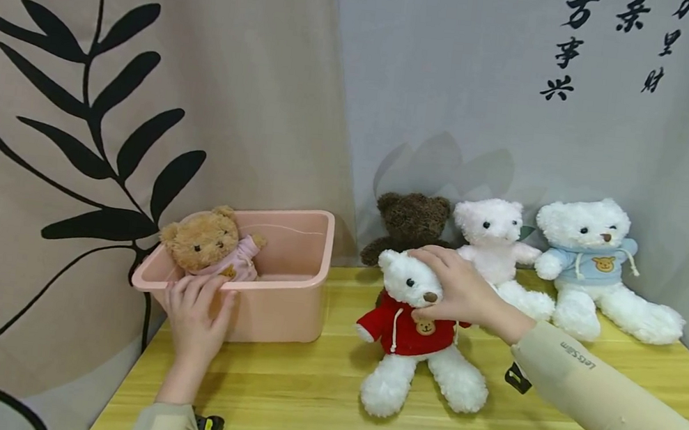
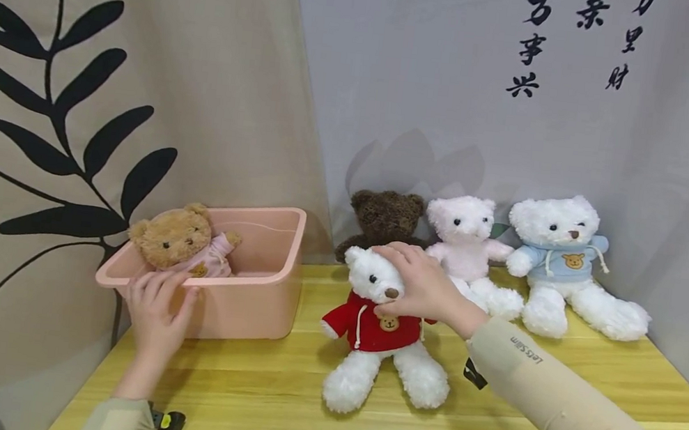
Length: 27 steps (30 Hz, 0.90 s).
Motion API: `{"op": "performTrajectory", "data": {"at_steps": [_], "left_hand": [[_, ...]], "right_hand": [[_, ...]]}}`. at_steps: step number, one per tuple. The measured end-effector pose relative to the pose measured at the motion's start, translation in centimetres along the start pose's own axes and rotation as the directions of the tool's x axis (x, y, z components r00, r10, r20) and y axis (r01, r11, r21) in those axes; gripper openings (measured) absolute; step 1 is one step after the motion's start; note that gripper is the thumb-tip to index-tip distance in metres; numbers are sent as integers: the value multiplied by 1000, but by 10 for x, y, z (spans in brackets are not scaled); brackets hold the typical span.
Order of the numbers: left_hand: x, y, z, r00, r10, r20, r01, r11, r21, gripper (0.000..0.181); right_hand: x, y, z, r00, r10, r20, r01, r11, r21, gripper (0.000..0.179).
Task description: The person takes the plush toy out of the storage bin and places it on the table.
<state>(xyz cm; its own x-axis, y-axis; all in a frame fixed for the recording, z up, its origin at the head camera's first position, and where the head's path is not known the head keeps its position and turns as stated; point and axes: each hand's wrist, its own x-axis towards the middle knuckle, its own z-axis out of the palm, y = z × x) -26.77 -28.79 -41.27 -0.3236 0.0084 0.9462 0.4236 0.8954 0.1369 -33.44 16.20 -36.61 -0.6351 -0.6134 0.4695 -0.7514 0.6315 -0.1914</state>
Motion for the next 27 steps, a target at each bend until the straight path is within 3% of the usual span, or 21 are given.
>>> {"op": "performTrajectory", "data": {"at_steps": [7,27], "left_hand": [[0,0,1,1000,2,0,-2,1000,5,44],[1,0,1,1000,12,-5,-12,1000,9,44]], "right_hand": [[3,3,0,999,-24,-29,23,999,-42,100],[3,0,-5,999,51,7,-51,997,-63,94]]}}
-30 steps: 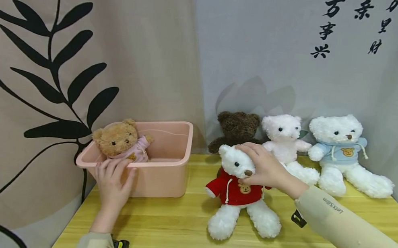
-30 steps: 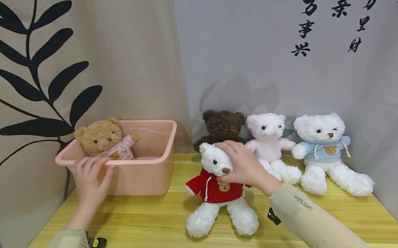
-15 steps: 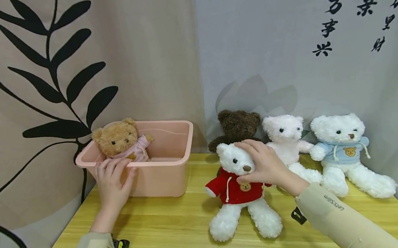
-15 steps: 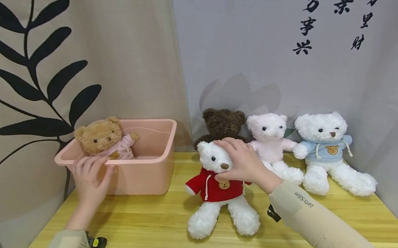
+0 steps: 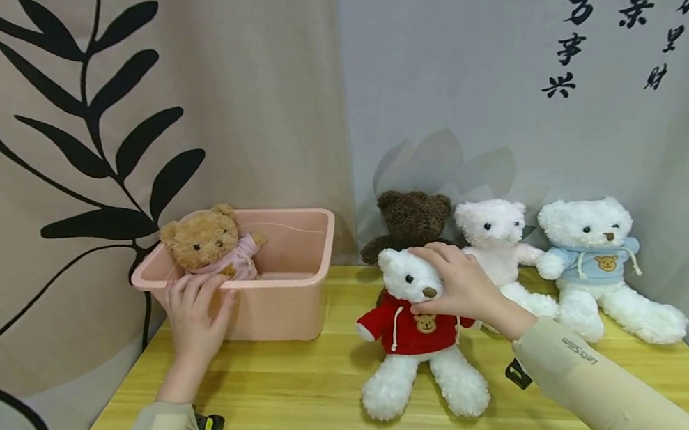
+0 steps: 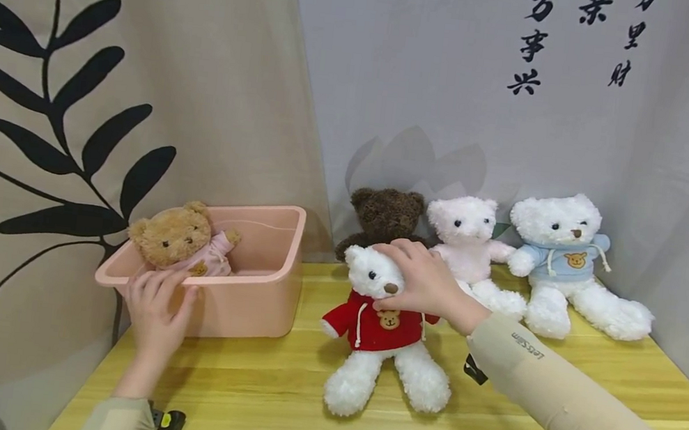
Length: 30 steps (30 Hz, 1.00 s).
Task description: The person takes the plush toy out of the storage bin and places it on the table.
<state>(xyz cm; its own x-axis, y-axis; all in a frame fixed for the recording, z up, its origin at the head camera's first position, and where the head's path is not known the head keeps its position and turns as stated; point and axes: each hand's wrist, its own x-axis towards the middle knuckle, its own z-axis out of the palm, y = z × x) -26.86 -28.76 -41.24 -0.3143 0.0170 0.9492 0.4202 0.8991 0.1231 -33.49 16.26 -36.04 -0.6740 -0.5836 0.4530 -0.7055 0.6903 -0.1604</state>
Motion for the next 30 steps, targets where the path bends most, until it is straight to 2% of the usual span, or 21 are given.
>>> {"op": "performTrajectory", "data": {"at_steps": [7,12,15,18,21,25,30], "left_hand": [[-1,-1,0,1000,-4,5,4,1000,3,43],[0,1,0,1000,-4,7,4,1000,2,44],[1,1,0,1000,-4,7,4,1000,0,44],[0,-2,-3,1000,-11,8,11,1000,4,43],[1,-4,-5,1000,-15,8,15,1000,5,43],[2,-4,-4,1000,-19,25,19,1000,9,42],[1,-1,-3,1000,-9,17,8,1000,9,39]], "right_hand": [[4,0,-2,1000,-23,4,23,1000,-19,99],[22,-6,-25,997,-69,24,69,997,-19,96],[46,-14,-49,996,-93,13,94,996,-8,88],[83,-31,-70,991,-130,-10,130,991,8,80],[120,-51,-81,984,-179,-19,179,983,31,74],[161,-77,-79,967,-254,-15,254,967,-5,71],[198,-109,-60,937,-345,42,348,934,-80,77]]}}
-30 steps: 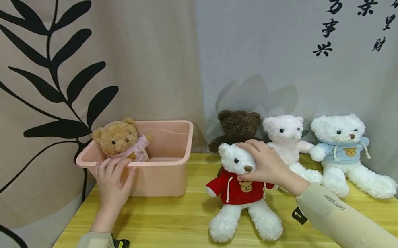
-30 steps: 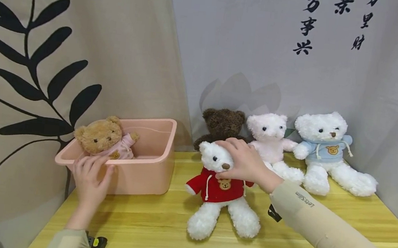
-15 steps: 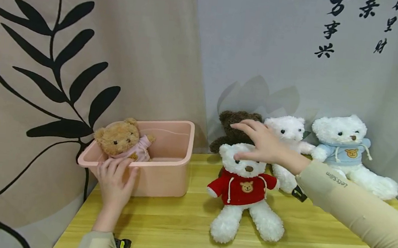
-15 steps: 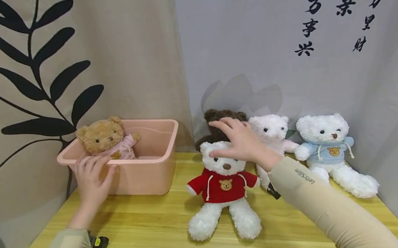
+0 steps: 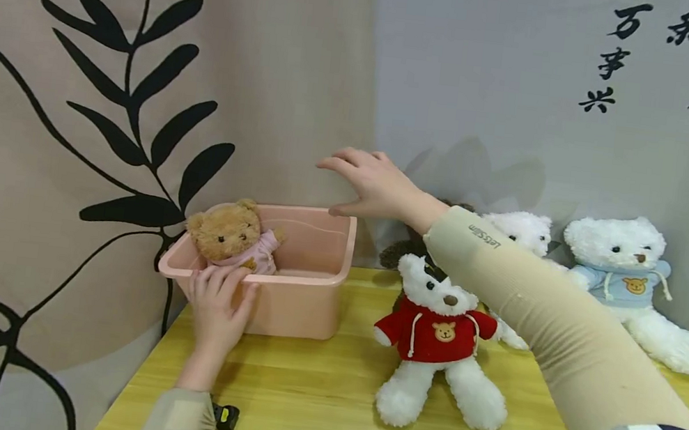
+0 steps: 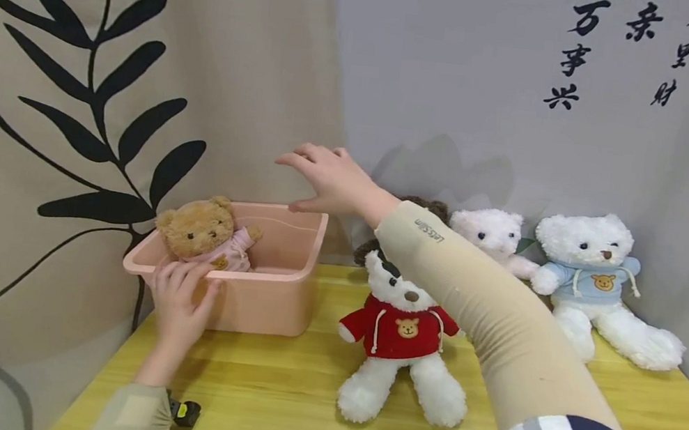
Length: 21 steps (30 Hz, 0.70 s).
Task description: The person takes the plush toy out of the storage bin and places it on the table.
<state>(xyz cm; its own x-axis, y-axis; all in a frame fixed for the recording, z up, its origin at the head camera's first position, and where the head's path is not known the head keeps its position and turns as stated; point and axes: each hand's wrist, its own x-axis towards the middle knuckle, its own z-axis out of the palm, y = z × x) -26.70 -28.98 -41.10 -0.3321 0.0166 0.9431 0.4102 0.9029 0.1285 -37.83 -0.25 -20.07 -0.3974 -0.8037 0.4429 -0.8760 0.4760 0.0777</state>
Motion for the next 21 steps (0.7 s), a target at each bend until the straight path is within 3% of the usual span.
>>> {"op": "performTrajectory", "data": {"at_steps": [5,10,14,21], "left_hand": [[0,-2,-1,1000,4,-14,-4,1000,2,38],[0,-4,-5,1000,-3,-30,3,1000,13,36],[2,-4,-3,1000,4,-23,-3,1000,17,36],[1,-4,1,1000,21,-16,-21,1000,19,38]], "right_hand": [[42,-13,20,997,-67,27,67,997,-22,81],[76,-20,33,991,-132,2,132,989,-73,78],[91,-23,44,990,-135,-35,132,987,-91,79],[108,-30,71,985,-173,-30,160,953,-258,94]]}}
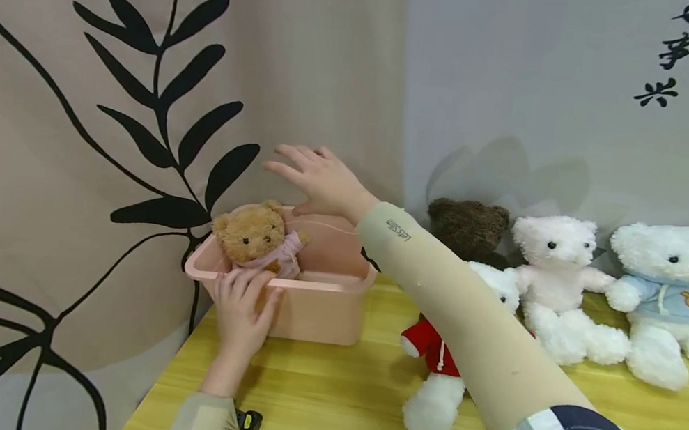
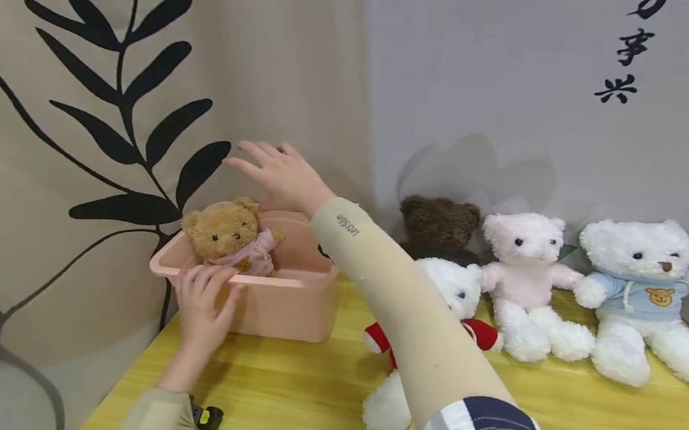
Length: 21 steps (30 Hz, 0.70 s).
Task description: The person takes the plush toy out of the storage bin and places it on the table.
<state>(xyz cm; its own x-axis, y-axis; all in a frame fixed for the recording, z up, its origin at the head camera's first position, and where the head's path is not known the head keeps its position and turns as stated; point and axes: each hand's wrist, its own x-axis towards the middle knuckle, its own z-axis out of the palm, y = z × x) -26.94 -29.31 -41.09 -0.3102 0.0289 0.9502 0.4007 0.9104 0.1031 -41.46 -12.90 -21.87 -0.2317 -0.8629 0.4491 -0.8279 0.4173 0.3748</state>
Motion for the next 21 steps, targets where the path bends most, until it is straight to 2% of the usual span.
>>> {"op": "performTrajectory", "data": {"at_steps": [5,9,14,17,21], "left_hand": [[4,1,-1,1000,12,-9,-12,1000,2,39],[4,2,-2,1000,18,-23,-18,1000,10,38],[-1,12,2,1000,3,-30,-3,1000,2,38],[-3,18,5,1000,-3,-20,3,1000,-8,37],[-3,22,4,1000,-1,1,1,1000,-15,37]], "right_hand": [[9,-14,12,999,18,30,-19,1000,21,103],[17,-22,27,999,35,24,-37,998,55,110],[13,-28,47,994,91,65,-99,987,123,118],[3,-32,58,984,136,114,-157,966,205,118],[-8,-36,69,966,201,165,-245,914,324,120]]}}
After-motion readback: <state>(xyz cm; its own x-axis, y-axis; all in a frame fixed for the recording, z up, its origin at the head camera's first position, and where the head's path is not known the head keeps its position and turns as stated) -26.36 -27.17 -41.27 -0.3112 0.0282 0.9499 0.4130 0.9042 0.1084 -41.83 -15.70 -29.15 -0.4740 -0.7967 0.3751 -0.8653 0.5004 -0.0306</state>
